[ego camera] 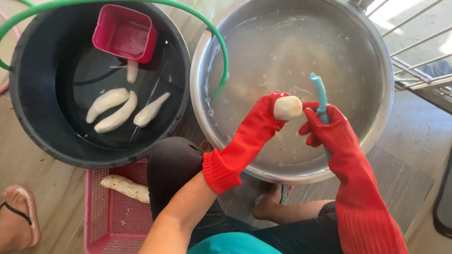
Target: A person wearing red rubber gloves peels daikon radishes using a handheld peeler over a basin of water.
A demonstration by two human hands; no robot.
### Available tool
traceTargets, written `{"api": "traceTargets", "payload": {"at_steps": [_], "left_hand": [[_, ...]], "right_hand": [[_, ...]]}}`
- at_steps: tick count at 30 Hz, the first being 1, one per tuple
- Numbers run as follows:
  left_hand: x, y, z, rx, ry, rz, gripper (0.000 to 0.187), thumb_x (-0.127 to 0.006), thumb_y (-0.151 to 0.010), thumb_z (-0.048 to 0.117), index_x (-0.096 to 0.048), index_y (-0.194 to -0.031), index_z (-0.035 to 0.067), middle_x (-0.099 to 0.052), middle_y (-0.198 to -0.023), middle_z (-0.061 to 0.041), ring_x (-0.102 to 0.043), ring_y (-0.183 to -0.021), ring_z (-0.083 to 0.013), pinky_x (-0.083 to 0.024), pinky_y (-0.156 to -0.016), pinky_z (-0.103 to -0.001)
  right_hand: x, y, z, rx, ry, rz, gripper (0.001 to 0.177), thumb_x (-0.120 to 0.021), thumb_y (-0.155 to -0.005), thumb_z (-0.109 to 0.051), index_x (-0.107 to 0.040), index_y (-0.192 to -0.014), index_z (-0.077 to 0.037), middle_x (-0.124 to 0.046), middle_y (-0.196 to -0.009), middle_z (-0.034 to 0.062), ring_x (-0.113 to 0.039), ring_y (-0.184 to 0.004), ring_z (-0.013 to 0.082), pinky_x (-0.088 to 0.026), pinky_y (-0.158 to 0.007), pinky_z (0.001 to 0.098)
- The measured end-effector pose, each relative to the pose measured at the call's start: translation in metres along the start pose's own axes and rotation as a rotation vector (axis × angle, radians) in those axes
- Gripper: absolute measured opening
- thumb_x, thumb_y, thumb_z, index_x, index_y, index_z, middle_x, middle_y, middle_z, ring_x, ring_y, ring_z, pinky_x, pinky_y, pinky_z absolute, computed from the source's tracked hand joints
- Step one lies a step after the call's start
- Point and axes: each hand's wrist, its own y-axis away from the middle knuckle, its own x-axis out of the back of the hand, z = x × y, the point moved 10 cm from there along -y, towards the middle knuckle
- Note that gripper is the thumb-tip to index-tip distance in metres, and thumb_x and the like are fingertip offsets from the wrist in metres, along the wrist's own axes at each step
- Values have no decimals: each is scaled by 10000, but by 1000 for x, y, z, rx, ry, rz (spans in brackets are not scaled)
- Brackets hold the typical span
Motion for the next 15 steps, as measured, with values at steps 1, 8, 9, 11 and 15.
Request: {"api": "traceTargets", "payload": {"at_steps": [1,8,9,11,15], "left_hand": [[1,-1,-2,4,-2,4,353,-615,-750,52,-665,-1098,79,-577,-753,-6,-565,-718,-105,-528,-740,-302],[-2,-2,-16,42,-37,5,339,-622,-753,65,-666,-1088,84,-588,-748,-17,-582,-714,-125,-531,-747,-315],[-2,-2,-18,46,-43,3,337,-623,-753,67,-666,-1087,85,-590,-747,-19,-584,-713,-128,-532,-748,-317],[-3,-2,-24,59,-56,-1,333,-625,-754,70,-667,-1084,86,-593,-746,-22,-589,-712,-133,-533,-750,-321],[-2,-4,-39,81,-78,-10,325,-629,-756,78,-667,-1078,89,-600,-743,-29,-598,-710,-144,-535,-754,-328]], "right_hand": [[-1,4,0,-2,4,-3,413,-690,-1007,-386,-658,-1296,-92,-730,-809,218,-669,-507,299,-583,-513,377],[0,8,19,-30,359,17,287,-730,-977,-441,-777,-937,-160,-674,-565,94,-619,-415,227,-507,-575,331],[-2,6,22,-27,380,4,297,-734,-972,-454,-774,-909,-166,-667,-546,84,-616,-403,224,-498,-569,329],[-6,8,21,-27,377,-9,291,-734,-976,-429,-774,-900,-151,-666,-549,94,-606,-402,219,-491,-560,326],[-15,11,19,-75,416,-38,324,-718,-974,-394,-732,-813,-113,-655,-538,96,-616,-424,215,-478,-584,321]]}}
